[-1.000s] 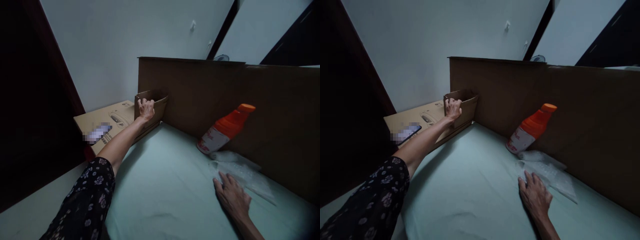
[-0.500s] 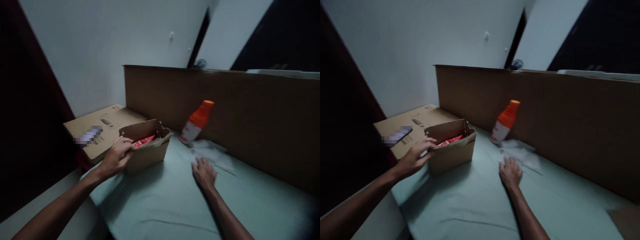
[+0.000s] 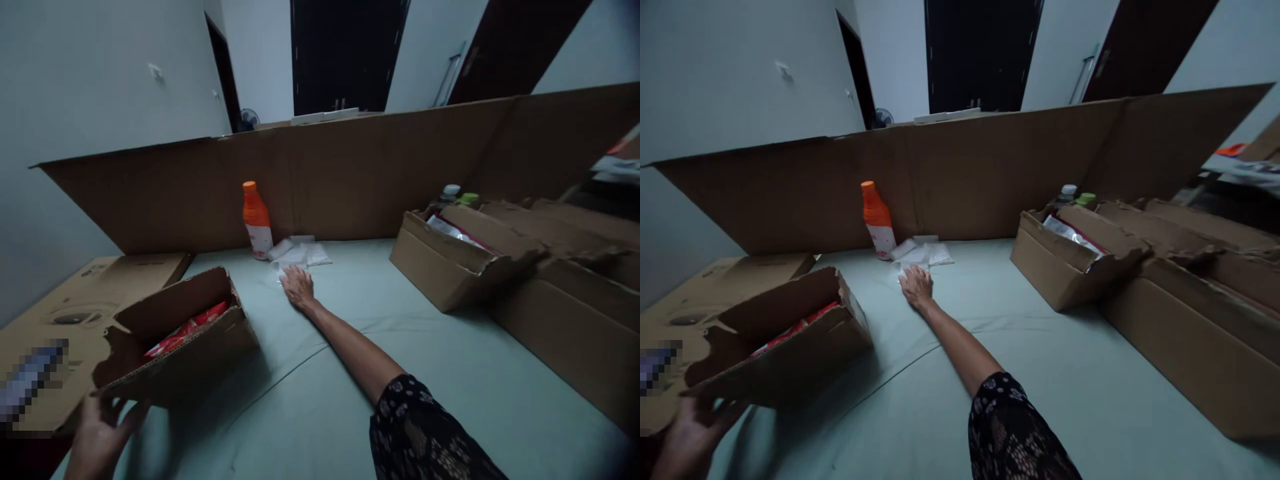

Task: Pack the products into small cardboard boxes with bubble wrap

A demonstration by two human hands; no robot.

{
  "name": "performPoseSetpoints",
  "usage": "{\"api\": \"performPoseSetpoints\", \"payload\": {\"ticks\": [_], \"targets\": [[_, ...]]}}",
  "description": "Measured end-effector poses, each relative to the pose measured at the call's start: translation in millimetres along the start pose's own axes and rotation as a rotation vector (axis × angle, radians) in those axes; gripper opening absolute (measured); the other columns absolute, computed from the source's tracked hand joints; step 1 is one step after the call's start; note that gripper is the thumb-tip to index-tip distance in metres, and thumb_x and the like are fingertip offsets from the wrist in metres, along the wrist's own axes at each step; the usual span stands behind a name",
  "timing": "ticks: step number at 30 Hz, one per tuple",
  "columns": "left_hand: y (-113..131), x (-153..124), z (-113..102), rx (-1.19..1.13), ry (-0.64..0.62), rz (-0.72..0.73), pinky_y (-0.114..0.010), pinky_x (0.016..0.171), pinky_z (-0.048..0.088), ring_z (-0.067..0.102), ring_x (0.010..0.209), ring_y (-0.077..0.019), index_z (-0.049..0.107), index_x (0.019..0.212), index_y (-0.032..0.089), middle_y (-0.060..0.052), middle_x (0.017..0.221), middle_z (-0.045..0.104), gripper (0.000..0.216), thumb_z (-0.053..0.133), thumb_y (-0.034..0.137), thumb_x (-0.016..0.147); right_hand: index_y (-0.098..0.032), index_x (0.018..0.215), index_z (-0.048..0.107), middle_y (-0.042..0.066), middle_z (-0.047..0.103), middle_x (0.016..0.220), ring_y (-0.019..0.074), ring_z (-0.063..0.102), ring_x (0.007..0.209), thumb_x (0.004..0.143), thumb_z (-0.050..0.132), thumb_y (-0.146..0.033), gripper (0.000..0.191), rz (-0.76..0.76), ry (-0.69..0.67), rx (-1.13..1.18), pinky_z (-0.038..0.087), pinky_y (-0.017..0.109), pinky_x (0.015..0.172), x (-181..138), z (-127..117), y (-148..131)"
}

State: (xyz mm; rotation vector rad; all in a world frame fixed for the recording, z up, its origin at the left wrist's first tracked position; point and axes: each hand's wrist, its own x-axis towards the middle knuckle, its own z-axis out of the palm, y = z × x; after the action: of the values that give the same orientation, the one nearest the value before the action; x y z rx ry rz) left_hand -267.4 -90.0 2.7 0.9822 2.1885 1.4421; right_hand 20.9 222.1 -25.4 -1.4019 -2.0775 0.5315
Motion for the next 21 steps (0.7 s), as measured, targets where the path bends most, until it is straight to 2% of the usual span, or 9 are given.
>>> {"api": "performPoseSetpoints", "payload": {"ticks": [2, 4, 7, 9, 11, 14, 16, 19, 21], "targets": [[-3.5, 6.8, 10.2, 0.019, -0.084, -0.067, -0.056, 0.099, 0.052, 0.063, 0.118, -0.0417, 0.053, 0.136, 0.023, -0.011, 0.117, 0.071, 0.09, 0.077, 0.061, 0.059, -0.016, 0.13, 0.061, 0.015, 0.045, 0.154, 0.0294, 0.032, 0.145, 0.097, 0.055, -0.027, 0.035, -0.045, -0.018, 0.099, 0.016, 0.048, 0.119, -17.8, -1.5, -11.2], [-6.4, 11.5, 19.8, 0.077, -0.11, -0.043, -0.055, 0.091, 0.055, 0.067, 0.105, -0.0412, 0.062, 0.123, 0.023, -0.007, 0.1, 0.074, 0.081, 0.078, 0.06, 0.053, -0.018, 0.128, 0.063, 0.012, 0.053, 0.148, 0.0266, 0.041, 0.14, 0.098, 0.056, -0.03, 0.034, -0.109, -0.074, 0.214, 0.025, 0.043, 0.118, -41.4, 0.7, -24.7], [-5.3, 10.7, 35.2, 0.088, -0.086, 0.011, -0.05, 0.085, 0.057, 0.069, 0.098, -0.038, 0.064, 0.117, 0.024, -0.005, 0.094, 0.074, 0.074, 0.077, 0.059, 0.053, -0.021, 0.129, 0.063, 0.005, 0.068, 0.13, 0.0196, 0.06, 0.121, 0.105, 0.04, -0.04, 0.039, -0.177, -0.154, 0.4, 0.044, 0.033, 0.105, -78.1, 3.3, -41.8], [0.1, 3.8, 47.3, 0.094, -0.087, 0.019, -0.047, 0.081, 0.058, 0.069, 0.096, -0.037, 0.064, 0.116, 0.021, -0.006, 0.092, 0.074, 0.074, 0.075, 0.059, 0.053, -0.02, 0.132, 0.061, 0.005, 0.07, 0.126, 0.0179, 0.064, 0.114, 0.108, 0.025, -0.044, 0.05, -0.177, -0.157, 0.495, 0.049, 0.03, 0.1, -99.0, -2.6, -44.0], [6.9, -8.5, 61.9, 0.118, -0.127, 0.019, -0.047, 0.078, 0.058, 0.07, 0.094, -0.0374, 0.065, 0.113, 0.019, -0.008, 0.089, 0.074, 0.073, 0.074, 0.059, 0.053, -0.018, 0.13, 0.062, 0.007, 0.07, 0.123, 0.0199, 0.064, 0.112, 0.107, 0.021, -0.049, 0.056, -0.126, -0.136, 0.619, 0.049, 0.033, 0.099, -117.7, -16.6, -35.6], [14.0, -36.1, 91.0, 0.128, -0.21, 0.005, -0.047, 0.077, 0.058, 0.07, 0.092, -0.0378, 0.066, 0.11, 0.018, -0.009, 0.089, 0.074, 0.07, 0.072, 0.062, 0.055, -0.018, 0.125, 0.065, 0.007, 0.071, 0.119, 0.0235, 0.063, 0.112, 0.103, 0.033, -0.058, 0.056, -0.012, -0.105, 0.828, 0.047, 0.037, 0.102, -145.2, -47.8, -8.1], [15.3, -57.4, 113.9, 0.121, -0.222, 0.003, -0.048, 0.079, 0.058, 0.071, 0.093, -0.0382, 0.066, 0.109, 0.018, -0.012, 0.093, 0.075, 0.071, 0.069, 0.066, 0.057, -0.019, 0.125, 0.066, 0.007, 0.07, 0.12, 0.0252, 0.062, 0.113, 0.1, 0.04, -0.062, 0.055, 0.041, -0.084, 0.895, 0.047, 0.039, 0.102, -162.4, -70.3, 12.8], [12.9, -84.1, 144.9, 0.071, -0.233, 0.044, -0.048, 0.088, 0.057, 0.07, 0.102, -0.0377, 0.063, 0.113, 0.017, -0.015, 0.105, 0.073, 0.072, 0.062, 0.07, 0.065, -0.018, 0.12, 0.068, 0.007, 0.072, 0.112, 0.0267, 0.064, 0.105, 0.099, 0.04, -0.063, 0.057, 0.069, -0.034, 0.854, 0.051, 0.039, 0.094, -177.0, -99.9, 39.8], [8.6, -93.9, 157.9, 0.036, -0.26, 0.075, -0.049, 0.093, 0.055, 0.069, 0.105, -0.0374, 0.063, 0.114, 0.017, -0.016, 0.106, 0.073, 0.071, 0.059, 0.07, 0.068, -0.017, 0.113, 0.071, 0.007, 0.074, 0.103, 0.0267, 0.066, 0.098, 0.1, 0.038, -0.06, 0.055, 0.039, -0.034, 0.72, 0.054, 0.038, 0.088, -172.1, -114.9, 54.6]]}}
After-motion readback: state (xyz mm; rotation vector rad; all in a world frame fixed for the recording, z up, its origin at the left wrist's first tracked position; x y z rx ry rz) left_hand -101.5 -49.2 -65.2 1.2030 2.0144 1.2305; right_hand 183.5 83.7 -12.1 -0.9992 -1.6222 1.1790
